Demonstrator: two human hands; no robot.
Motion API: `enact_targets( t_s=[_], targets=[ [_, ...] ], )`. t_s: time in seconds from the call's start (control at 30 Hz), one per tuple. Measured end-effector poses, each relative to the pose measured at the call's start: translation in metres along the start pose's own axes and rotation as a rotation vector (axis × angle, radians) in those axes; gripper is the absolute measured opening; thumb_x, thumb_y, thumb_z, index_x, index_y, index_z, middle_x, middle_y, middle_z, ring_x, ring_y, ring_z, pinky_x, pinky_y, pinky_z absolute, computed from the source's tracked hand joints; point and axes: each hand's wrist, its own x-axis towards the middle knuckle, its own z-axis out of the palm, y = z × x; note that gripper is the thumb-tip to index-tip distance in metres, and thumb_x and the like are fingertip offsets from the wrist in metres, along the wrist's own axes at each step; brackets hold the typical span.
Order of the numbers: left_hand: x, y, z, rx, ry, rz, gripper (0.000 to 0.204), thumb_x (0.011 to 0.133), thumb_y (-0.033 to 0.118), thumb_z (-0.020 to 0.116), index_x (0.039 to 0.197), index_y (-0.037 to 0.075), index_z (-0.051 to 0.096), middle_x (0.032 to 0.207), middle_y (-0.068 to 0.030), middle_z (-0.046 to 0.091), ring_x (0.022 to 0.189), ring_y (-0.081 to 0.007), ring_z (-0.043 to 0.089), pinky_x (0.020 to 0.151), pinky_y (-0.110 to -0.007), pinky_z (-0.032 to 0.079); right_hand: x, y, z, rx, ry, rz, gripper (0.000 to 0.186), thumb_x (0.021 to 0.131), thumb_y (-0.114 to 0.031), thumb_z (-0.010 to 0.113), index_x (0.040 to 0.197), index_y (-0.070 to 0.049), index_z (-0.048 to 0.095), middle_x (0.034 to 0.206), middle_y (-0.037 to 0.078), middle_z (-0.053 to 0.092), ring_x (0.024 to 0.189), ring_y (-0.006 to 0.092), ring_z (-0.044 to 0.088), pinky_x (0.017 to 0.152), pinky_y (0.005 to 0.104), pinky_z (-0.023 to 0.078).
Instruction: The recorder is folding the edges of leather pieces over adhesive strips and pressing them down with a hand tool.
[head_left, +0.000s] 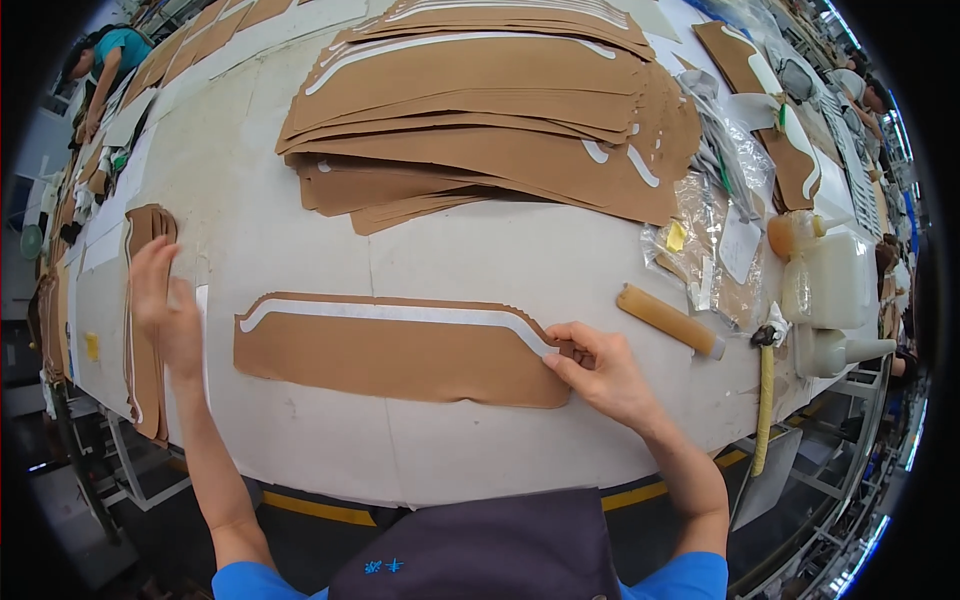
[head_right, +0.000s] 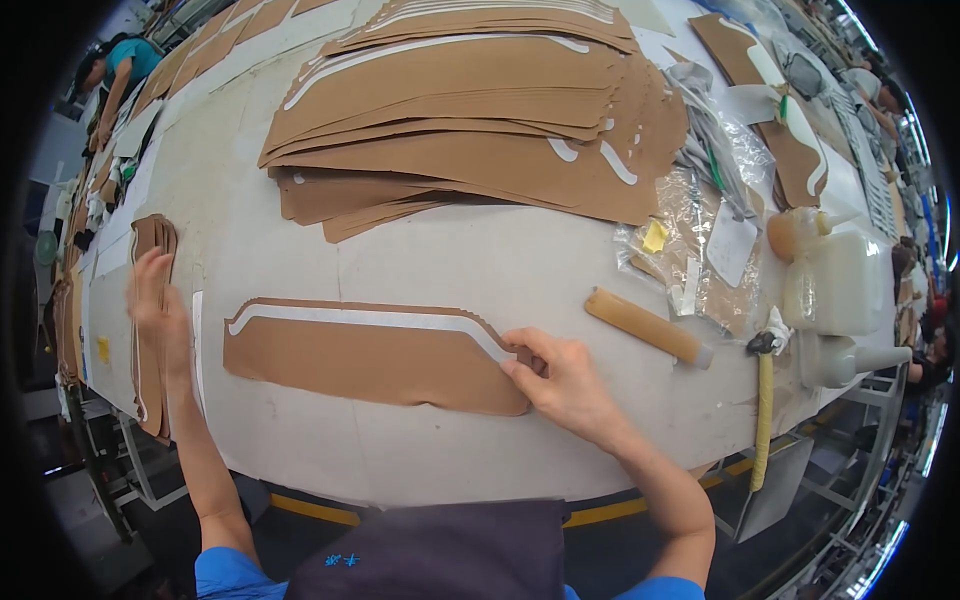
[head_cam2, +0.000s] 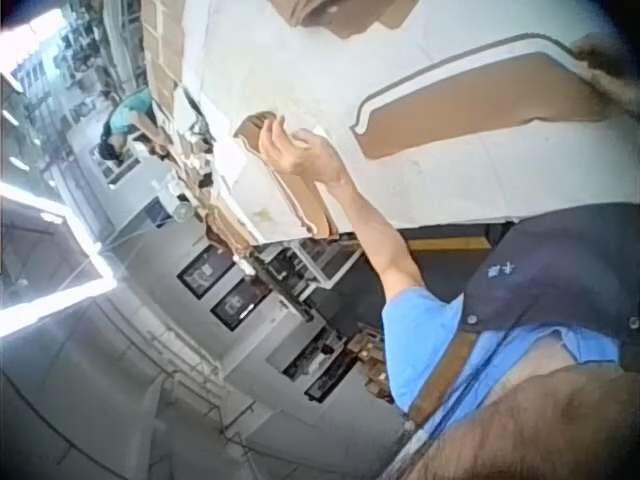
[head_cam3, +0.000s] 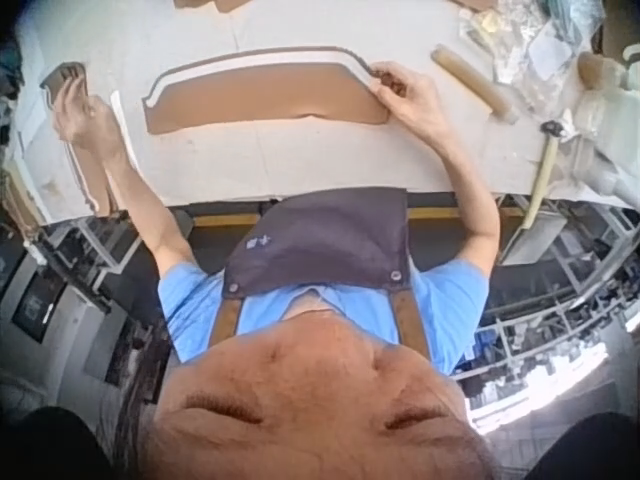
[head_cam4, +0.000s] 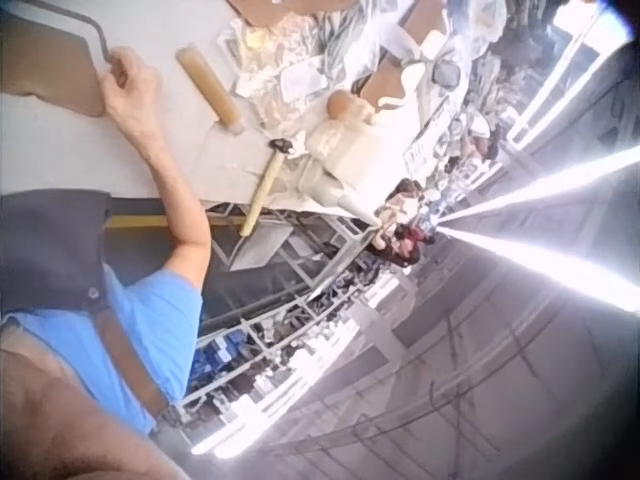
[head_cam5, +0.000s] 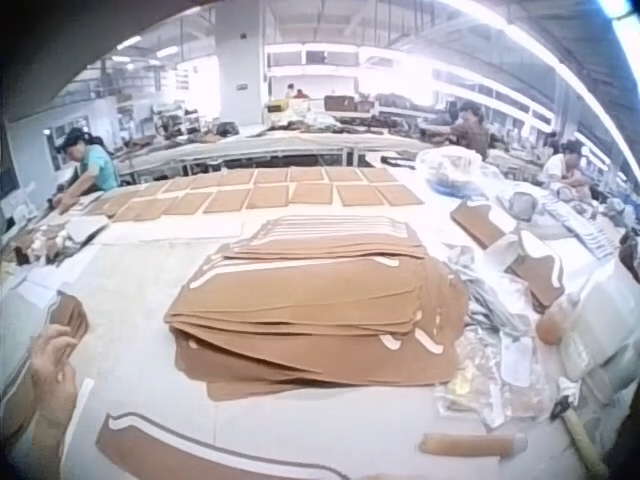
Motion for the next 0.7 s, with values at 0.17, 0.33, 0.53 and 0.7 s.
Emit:
enact_targets(
  t_s=[0.17,0.33,0.53,0.7],
  targets=[
    [0.015,0.096,0.005,-0.577,-0.226,0.042,0.027,0.094,-0.002,0.067,0.12,0.001,0.07,0.129,-0.0142,0.069,0.125,-0.0297,0.063,0.106,-0.039,0.05,-0.003,0.002,-0.004,0.05,0.056,-0.024,0.024,0.098,-0.008,0.07,0.12,0.001,0.07,0.087,0.01,0.074,0.073,0.0127,0.065,0.069,0.0304,0.053],
    [-0.01,0.243,0.063,-1.117,-0.635,0.582,0.034,0.092,0.016,0.078,0.124,0.008,0.07,0.13,-0.0092,0.065,0.13,-0.0329,0.055,0.111,-0.047,0.043,-0.005,-0.007,-0.001,-0.126,0.113,-0.015,0.015,0.095,-0.005,0.072,0.11,0.0,0.073,0.092,0.009,0.071,0.082,0.0203,0.066,0.074,0.0337,0.052],
    [-0.008,0.27,0.095,-1.243,-0.836,0.727,0.009,0.094,0.021,0.077,0.098,0.015,0.072,0.107,-0.0014,0.063,0.112,-0.0241,0.056,0.104,-0.042,0.039,0.002,0.014,0.003,-0.501,0.295,-0.414,0.014,0.085,-0.004,0.077,0.097,-0.009,0.074,0.097,0.003,0.06,0.097,0.0259,0.054,0.086,0.0398,0.04],
    [-0.016,0.271,0.097,-1.247,-0.71,0.689,0.011,0.093,0.023,0.079,0.096,0.015,0.073,0.104,-0.0006,0.063,0.112,-0.0232,0.058,0.104,-0.041,0.041,0.006,0.007,-0.003,-0.507,0.24,-0.407,0.015,0.084,-0.004,0.077,0.097,-0.01,0.074,0.096,0.002,0.061,0.098,0.0247,0.054,0.086,0.0402,0.038]
  ],
)
